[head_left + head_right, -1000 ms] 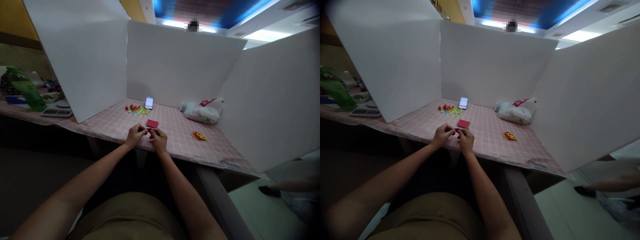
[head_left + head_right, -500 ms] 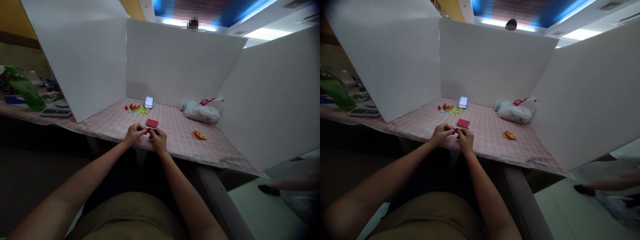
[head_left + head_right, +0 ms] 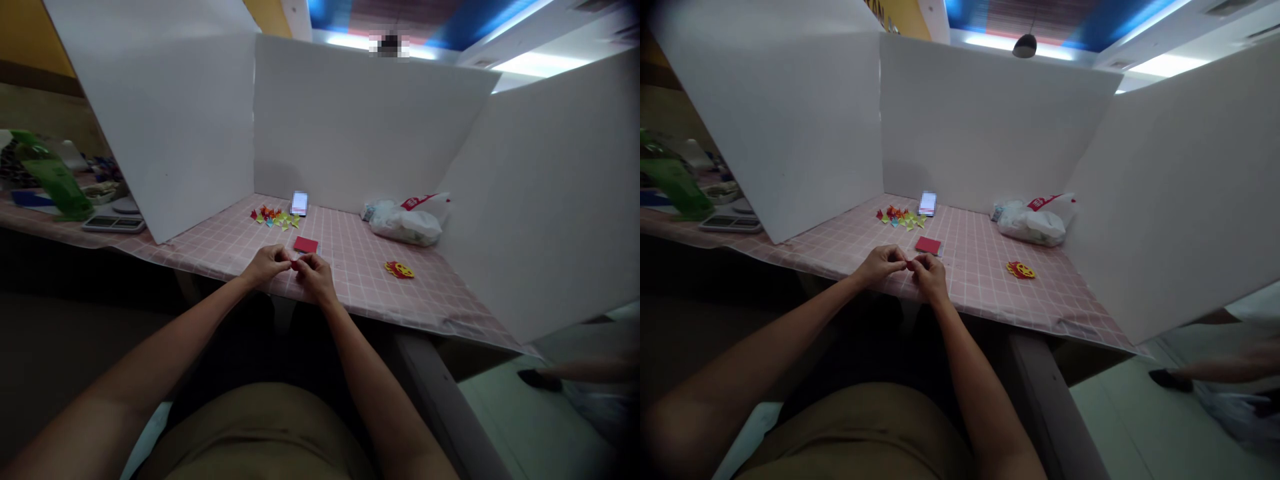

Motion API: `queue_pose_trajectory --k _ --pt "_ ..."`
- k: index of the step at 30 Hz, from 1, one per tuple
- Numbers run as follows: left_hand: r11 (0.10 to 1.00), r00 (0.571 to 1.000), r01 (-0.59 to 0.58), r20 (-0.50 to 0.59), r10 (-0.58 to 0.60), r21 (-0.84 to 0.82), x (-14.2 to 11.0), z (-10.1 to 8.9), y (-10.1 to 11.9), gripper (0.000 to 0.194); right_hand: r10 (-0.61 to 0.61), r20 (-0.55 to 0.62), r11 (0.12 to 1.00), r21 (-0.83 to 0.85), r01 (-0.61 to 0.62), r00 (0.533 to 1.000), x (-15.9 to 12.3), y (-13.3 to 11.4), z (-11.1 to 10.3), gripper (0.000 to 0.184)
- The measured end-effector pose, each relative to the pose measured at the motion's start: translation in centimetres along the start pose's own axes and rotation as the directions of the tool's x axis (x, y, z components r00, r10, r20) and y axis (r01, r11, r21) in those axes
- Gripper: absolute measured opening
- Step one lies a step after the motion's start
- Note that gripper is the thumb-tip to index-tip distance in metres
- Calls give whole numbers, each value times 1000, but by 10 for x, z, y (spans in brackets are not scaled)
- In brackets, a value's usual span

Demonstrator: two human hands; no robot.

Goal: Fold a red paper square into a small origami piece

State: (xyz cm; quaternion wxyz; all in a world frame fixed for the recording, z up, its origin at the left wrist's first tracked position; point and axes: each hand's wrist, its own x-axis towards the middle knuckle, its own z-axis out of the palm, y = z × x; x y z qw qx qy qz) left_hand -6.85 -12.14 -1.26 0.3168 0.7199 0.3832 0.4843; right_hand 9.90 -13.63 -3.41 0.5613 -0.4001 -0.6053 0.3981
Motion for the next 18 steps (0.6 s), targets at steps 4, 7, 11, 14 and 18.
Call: queue_pose_trajectory --k 4,7,11,14,18 --pt "999 999 27 47 -26 -36 1 -3 2 9 -20 55 999 -35 22 998 1 2 -1 21" --pt "994 997 60 57 -55 -96 0 -2 1 10 -30 41 997 -65 33 999 1 3 -2 23" --pt "966 994 109 5 -111 -233 -5 9 -4 17 -35 -13 996 -77 34 999 -1 5 -2 24" --pt "934 985 135 -59 -163 -330 -10 20 -6 24 -50 -59 996 -72 46 997 -2 6 -3 24" --pt "910 979 192 5 -205 -366 -13 29 -3 25 -95 -109 993 -84 86 989 -1 8 -3 24"
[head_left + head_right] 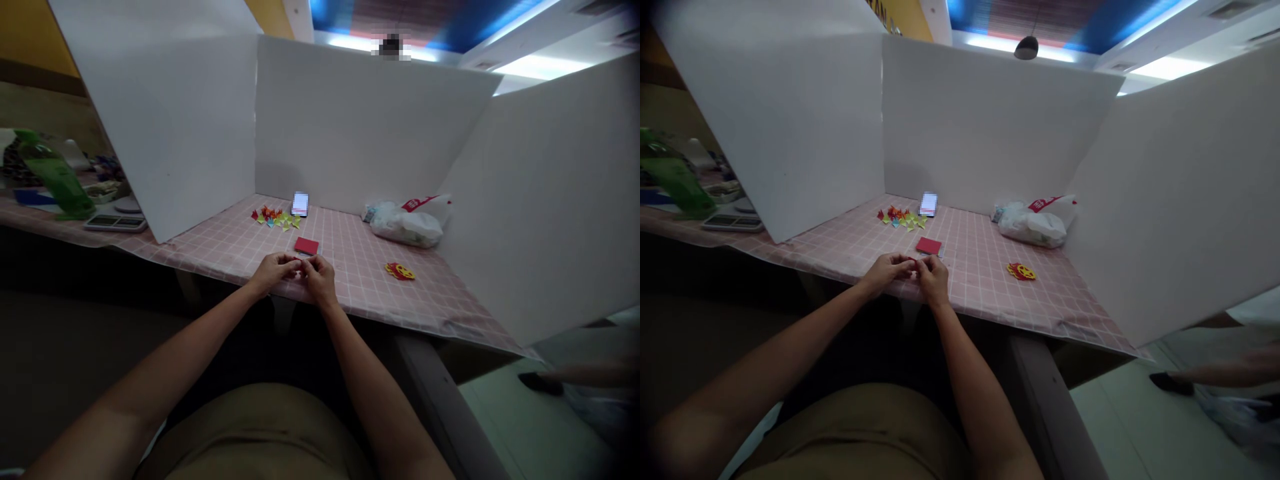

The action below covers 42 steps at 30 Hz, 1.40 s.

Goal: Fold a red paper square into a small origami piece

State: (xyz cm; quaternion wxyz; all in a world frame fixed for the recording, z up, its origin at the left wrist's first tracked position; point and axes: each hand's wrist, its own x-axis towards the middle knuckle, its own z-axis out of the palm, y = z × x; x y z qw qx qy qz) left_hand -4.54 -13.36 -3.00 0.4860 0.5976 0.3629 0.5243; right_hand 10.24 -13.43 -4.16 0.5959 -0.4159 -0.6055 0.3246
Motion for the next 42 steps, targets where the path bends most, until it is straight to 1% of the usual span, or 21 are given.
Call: queue_pose_trajectory --k 2,4,11,14,19,22,25,28,34,38,42 --pt "1000 1000 12 21 -12 1 0 2 1 25 -15 -14 1000 -8 14 1000 0 1 0 24" --pt "1000 1000 8 18 -8 0 0 4 2 24 -23 -13 1000 -13 22 1000 0 1 0 24" --pt "1000 1000 -21 -4 21 17 -1 1 1 19 -40 35 998 -37 42 999 -1 -2 0 19" --pt "999 999 -35 -22 35 10 -1 1 1 18 -60 21 996 -70 62 998 0 -3 1 18" --pt "999 998 -31 -50 30 -13 1 3 1 24 -99 3 988 -117 99 995 -2 -6 2 17" --pt "999 996 -32 -84 30 -21 1 5 -1 22 -107 3 987 -122 106 994 -3 -6 4 18" --pt "999 993 -26 -114 22 -30 2 5 -1 20 -82 30 991 -101 85 996 -2 -6 3 18" --pt "999 990 -9 -138 3 -41 3 4 -2 20 -27 90 998 -55 33 996 1 -5 1 22" --pt "996 980 15 -198 -31 -84 6 2 -2 26 54 183 998 23 -59 982 4 -6 0 29" --pt "993 978 32 -201 -54 -111 5 4 -2 30 74 223 995 53 -88 972 5 -3 0 27" --pt "989 979 62 -183 -86 -134 5 4 1 30 84 222 992 75 -103 971 6 0 -1 26"
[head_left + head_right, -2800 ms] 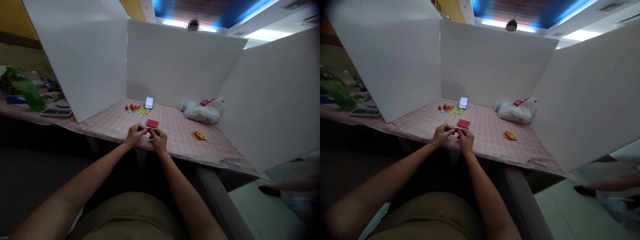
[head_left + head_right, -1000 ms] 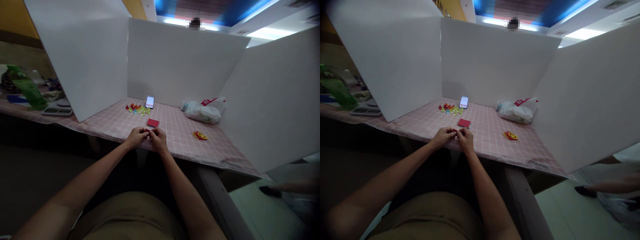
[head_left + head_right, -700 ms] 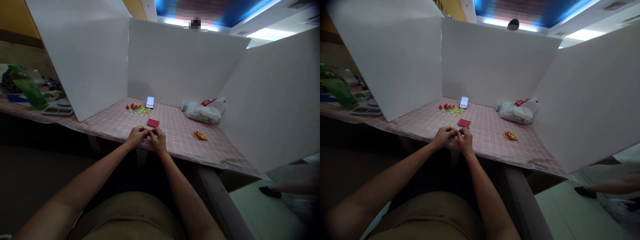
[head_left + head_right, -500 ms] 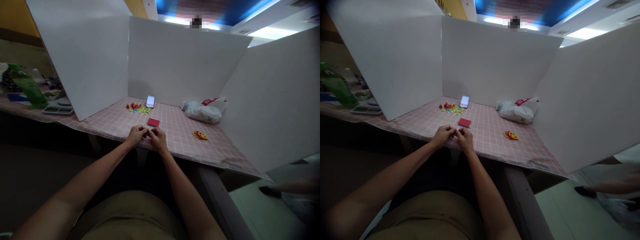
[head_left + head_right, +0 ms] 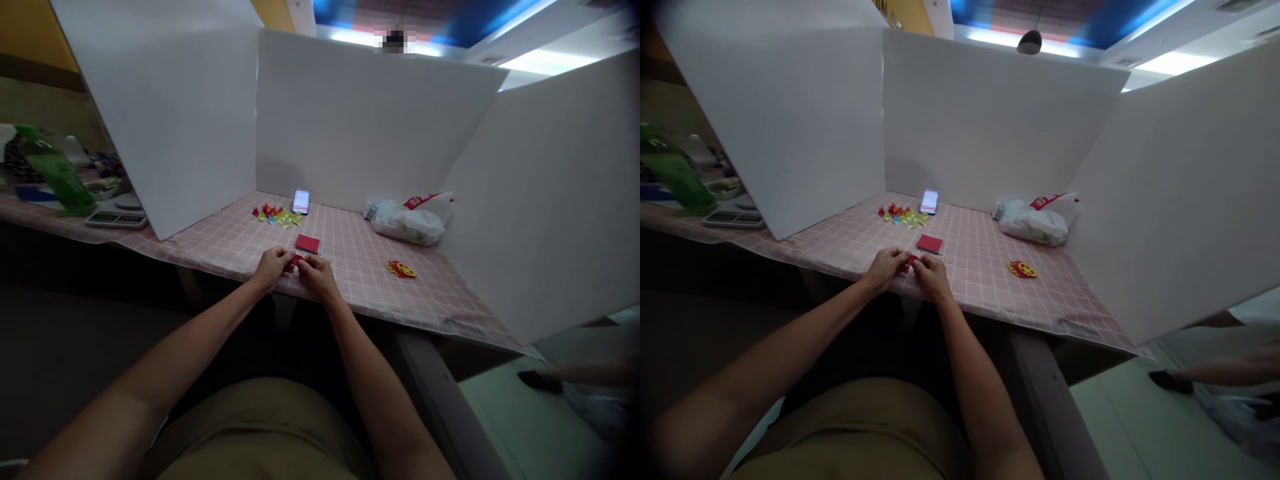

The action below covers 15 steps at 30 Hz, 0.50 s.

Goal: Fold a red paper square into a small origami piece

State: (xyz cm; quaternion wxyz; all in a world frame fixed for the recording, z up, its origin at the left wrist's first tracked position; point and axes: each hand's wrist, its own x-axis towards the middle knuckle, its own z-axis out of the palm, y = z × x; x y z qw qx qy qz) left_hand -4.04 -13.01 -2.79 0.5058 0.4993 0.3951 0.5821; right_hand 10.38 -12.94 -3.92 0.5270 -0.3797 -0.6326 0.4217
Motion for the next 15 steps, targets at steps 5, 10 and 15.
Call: queue_pose_trajectory --k 5,10,15 --pt "999 998 48 46 -48 14 1 0 4 33 -1 -41 1000 -10 0 999 1 1 0 23" --pt "1000 999 16 31 -16 20 0 2 1 30 4 -47 1000 -10 -4 999 0 -2 1 29" --pt "1000 999 -24 -36 24 10 1 1 -1 28 46 -48 998 35 -44 998 0 1 -1 40"
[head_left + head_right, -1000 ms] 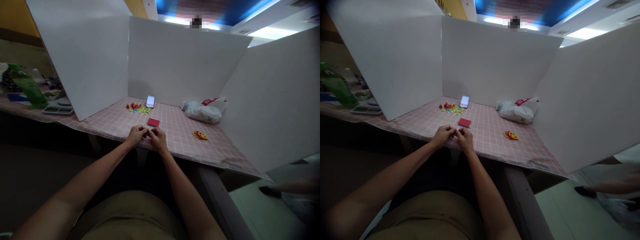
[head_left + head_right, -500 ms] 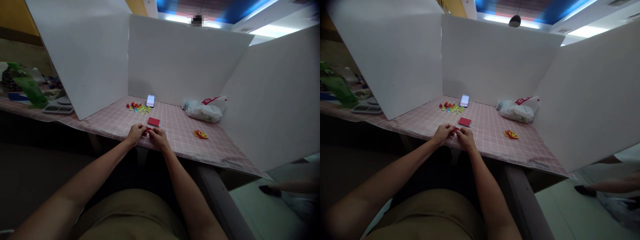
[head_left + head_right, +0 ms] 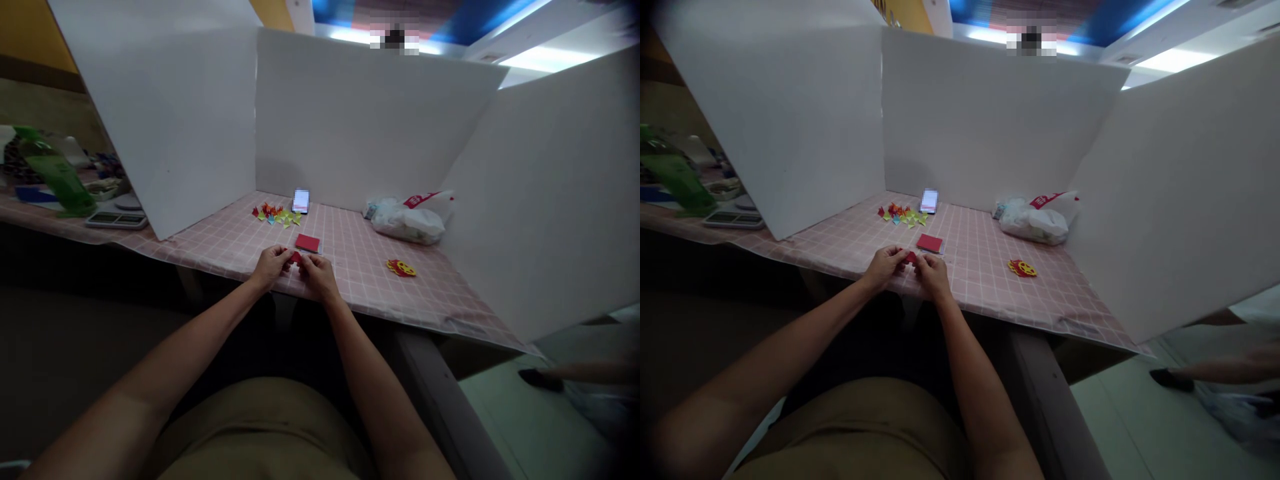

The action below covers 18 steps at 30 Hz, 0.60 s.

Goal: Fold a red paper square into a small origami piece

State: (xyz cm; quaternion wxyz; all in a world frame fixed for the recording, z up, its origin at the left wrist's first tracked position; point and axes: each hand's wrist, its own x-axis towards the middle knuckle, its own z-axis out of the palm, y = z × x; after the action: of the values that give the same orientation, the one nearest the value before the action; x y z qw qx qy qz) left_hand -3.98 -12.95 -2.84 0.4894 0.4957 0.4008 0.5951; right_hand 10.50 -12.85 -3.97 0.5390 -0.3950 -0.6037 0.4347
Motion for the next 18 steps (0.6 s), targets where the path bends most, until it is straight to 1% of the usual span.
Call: queue_pose_trajectory --k 6,13,18 --pt "1000 1000 -18 -22 18 -9 0 0 0 29 15 -30 999 46 -13 999 2 2 -1 47" --pt "1000 1000 -7 -11 7 -27 -4 4 3 26 9 25 1000 25 -9 1000 -2 -4 0 42" --pt "999 998 10 -62 -14 -49 2 0 2 27 14 14 999 40 -14 1000 -2 -1 -2 35"
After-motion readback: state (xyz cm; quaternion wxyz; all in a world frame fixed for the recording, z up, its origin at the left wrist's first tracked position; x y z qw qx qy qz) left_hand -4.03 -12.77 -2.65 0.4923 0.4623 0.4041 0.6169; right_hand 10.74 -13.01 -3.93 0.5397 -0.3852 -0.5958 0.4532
